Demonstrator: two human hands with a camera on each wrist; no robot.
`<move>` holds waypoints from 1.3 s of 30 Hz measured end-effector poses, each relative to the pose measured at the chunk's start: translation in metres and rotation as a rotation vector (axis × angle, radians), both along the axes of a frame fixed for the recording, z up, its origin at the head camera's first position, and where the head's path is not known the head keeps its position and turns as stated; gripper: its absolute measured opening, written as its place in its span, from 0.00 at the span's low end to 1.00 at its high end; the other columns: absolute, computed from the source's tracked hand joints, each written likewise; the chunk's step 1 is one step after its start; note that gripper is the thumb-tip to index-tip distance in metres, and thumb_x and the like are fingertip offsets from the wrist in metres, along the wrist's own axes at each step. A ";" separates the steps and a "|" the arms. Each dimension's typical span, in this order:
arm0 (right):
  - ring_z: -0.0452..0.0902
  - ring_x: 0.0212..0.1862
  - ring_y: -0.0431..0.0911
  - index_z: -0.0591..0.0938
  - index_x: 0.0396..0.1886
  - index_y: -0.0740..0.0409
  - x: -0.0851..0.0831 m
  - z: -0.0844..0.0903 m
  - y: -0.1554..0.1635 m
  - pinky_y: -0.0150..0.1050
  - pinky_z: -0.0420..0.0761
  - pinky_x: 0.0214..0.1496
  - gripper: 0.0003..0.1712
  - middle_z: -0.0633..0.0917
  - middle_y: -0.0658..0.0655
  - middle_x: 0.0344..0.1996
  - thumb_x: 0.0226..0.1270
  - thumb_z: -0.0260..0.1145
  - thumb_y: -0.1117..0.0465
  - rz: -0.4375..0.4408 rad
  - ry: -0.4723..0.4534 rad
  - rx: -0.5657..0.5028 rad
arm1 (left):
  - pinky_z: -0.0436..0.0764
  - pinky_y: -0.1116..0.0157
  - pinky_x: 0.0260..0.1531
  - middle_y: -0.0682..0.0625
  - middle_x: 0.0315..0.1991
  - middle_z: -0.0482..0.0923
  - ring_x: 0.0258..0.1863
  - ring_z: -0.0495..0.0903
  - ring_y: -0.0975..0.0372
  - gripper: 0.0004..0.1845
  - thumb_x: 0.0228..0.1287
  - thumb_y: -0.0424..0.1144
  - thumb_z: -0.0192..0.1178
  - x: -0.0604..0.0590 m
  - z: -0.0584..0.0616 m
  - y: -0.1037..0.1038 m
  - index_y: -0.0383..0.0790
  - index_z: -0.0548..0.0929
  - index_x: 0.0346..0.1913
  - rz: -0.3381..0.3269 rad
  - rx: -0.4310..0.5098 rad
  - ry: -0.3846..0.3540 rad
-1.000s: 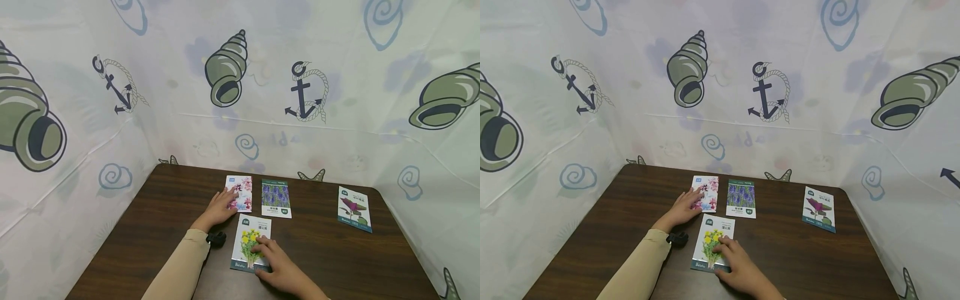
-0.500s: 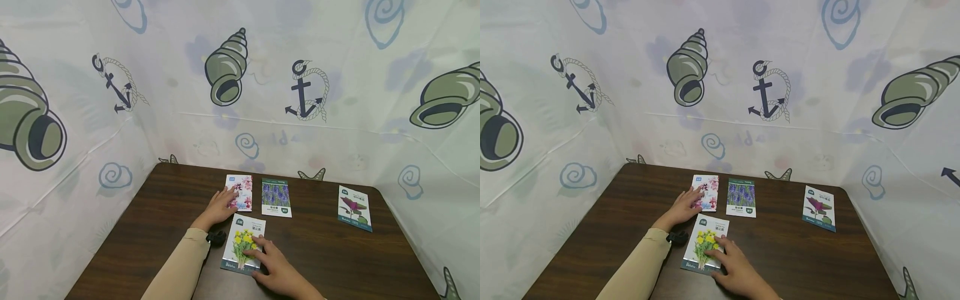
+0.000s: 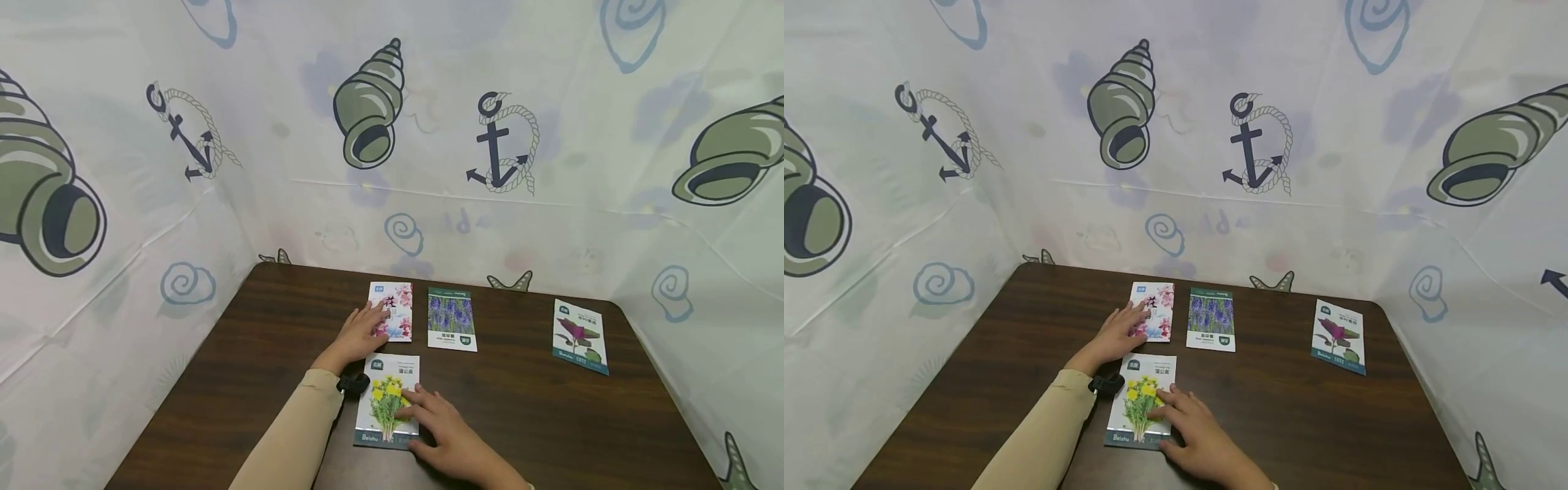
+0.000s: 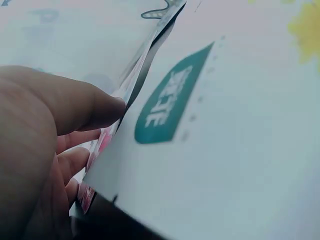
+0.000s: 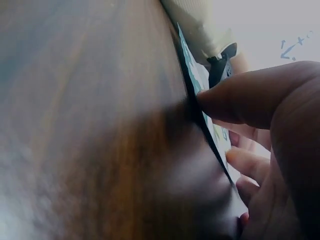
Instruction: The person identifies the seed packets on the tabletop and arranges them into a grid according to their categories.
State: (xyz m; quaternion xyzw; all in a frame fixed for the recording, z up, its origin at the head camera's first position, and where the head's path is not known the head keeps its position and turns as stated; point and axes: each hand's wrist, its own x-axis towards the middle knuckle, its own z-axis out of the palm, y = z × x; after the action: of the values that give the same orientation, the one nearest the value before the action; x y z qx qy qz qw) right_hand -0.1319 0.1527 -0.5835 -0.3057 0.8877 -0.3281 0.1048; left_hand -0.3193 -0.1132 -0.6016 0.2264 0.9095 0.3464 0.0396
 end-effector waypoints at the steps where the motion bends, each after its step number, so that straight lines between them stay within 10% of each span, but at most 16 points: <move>1: 0.57 0.88 0.60 0.79 0.71 0.26 0.000 -0.001 0.001 0.76 0.58 0.83 0.27 0.69 0.50 0.85 0.76 0.72 0.51 -0.002 -0.001 0.002 | 0.37 0.38 0.88 0.44 0.90 0.53 0.91 0.44 0.45 0.35 0.79 0.48 0.62 0.000 0.000 0.000 0.42 0.70 0.83 -0.004 -0.003 0.004; 24: 0.57 0.87 0.59 0.78 0.74 0.25 -0.003 -0.002 0.005 0.76 0.61 0.79 0.29 0.69 0.50 0.82 0.77 0.72 0.46 0.027 0.017 0.002 | 0.35 0.40 0.88 0.49 0.90 0.52 0.92 0.42 0.50 0.37 0.77 0.51 0.65 -0.010 -0.011 0.002 0.46 0.70 0.83 0.012 -0.019 -0.003; 31: 0.59 0.85 0.61 0.76 0.78 0.26 -0.007 0.000 0.013 0.78 0.63 0.76 0.30 0.66 0.48 0.84 0.80 0.69 0.45 0.033 -0.120 -0.106 | 0.37 0.38 0.87 0.47 0.90 0.54 0.91 0.44 0.47 0.35 0.77 0.49 0.64 -0.005 -0.007 0.003 0.45 0.71 0.82 0.015 0.013 0.012; 39: 0.67 0.81 0.50 0.78 0.77 0.46 -0.018 -0.003 0.030 0.36 0.69 0.81 0.25 0.70 0.56 0.81 0.86 0.63 0.58 0.004 -0.221 -0.375 | 0.38 0.35 0.87 0.42 0.89 0.56 0.91 0.46 0.43 0.34 0.76 0.44 0.65 0.005 0.008 0.003 0.42 0.73 0.81 0.010 0.012 -0.001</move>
State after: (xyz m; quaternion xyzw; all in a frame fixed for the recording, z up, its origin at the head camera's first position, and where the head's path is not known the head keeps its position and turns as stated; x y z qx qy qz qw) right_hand -0.1503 0.1827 -0.5869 -0.2839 0.7936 -0.5187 0.1433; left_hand -0.3143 -0.1102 -0.5938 0.2218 0.9085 0.3522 0.0369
